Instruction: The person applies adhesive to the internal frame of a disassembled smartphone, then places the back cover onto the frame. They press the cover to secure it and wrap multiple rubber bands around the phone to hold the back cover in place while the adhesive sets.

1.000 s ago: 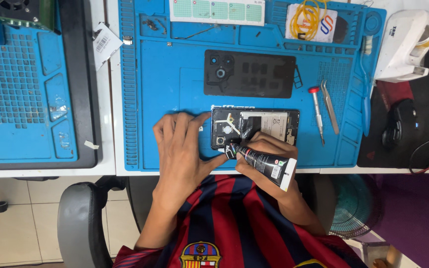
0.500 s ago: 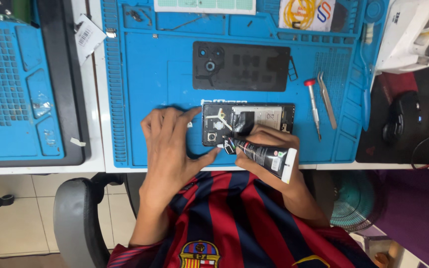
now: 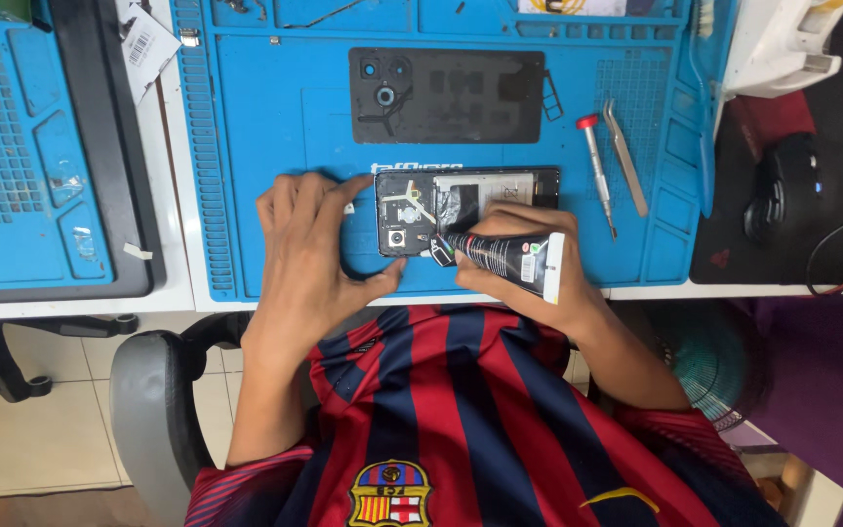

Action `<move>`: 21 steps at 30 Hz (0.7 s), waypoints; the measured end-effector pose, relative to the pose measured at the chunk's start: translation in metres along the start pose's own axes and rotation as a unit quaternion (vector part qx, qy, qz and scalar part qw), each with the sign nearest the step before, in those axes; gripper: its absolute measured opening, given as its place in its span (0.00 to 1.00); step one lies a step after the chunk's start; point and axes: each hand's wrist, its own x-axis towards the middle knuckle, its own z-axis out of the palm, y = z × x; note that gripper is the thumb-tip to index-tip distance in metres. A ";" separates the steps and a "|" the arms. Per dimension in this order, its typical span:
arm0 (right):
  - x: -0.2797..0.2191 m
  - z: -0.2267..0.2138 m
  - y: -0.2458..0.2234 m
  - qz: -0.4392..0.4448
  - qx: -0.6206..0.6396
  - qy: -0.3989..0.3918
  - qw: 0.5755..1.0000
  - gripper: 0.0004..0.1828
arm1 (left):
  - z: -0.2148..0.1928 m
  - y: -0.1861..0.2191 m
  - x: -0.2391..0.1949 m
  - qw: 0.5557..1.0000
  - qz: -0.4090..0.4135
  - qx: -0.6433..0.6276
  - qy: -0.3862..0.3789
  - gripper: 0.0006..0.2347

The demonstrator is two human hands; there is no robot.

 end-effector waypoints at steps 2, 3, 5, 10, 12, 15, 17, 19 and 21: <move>-0.002 -0.002 0.000 0.015 0.003 0.003 1.000 0.11 | -0.001 0.000 0.001 1.000 0.004 0.001 -0.003 0.34; -0.003 -0.002 0.000 0.023 0.003 0.004 1.000 0.11 | -0.002 0.000 0.001 1.000 0.007 0.001 -0.004 0.34; -0.004 -0.004 0.000 0.007 -0.001 0.004 1.000 0.10 | -0.003 0.000 0.002 1.000 0.015 -0.001 -0.005 0.34; -0.004 -0.004 0.000 0.002 -0.016 0.005 1.000 0.10 | -0.004 -0.002 0.006 1.000 0.018 -0.001 -0.019 0.34; -0.003 -0.005 -0.001 0.002 -0.010 0.004 1.000 0.10 | -0.004 -0.003 0.007 0.999 0.022 -0.011 -0.021 0.34; -0.006 -0.005 -0.001 0.012 0.008 0.007 1.000 0.09 | -0.004 -0.005 0.008 0.999 0.029 -0.013 -0.016 0.34; -0.008 -0.006 0.001 0.017 0.008 0.009 1.000 0.09 | -0.004 -0.006 0.007 0.999 0.032 -0.014 -0.013 0.34; -0.010 -0.007 0.003 0.021 0.008 0.011 1.000 0.09 | -0.003 -0.006 0.007 0.999 0.034 -0.015 -0.010 0.34; -0.012 -0.008 0.004 0.024 0.008 0.014 1.000 0.09 | -0.003 -0.007 0.007 0.999 0.036 -0.014 -0.006 0.34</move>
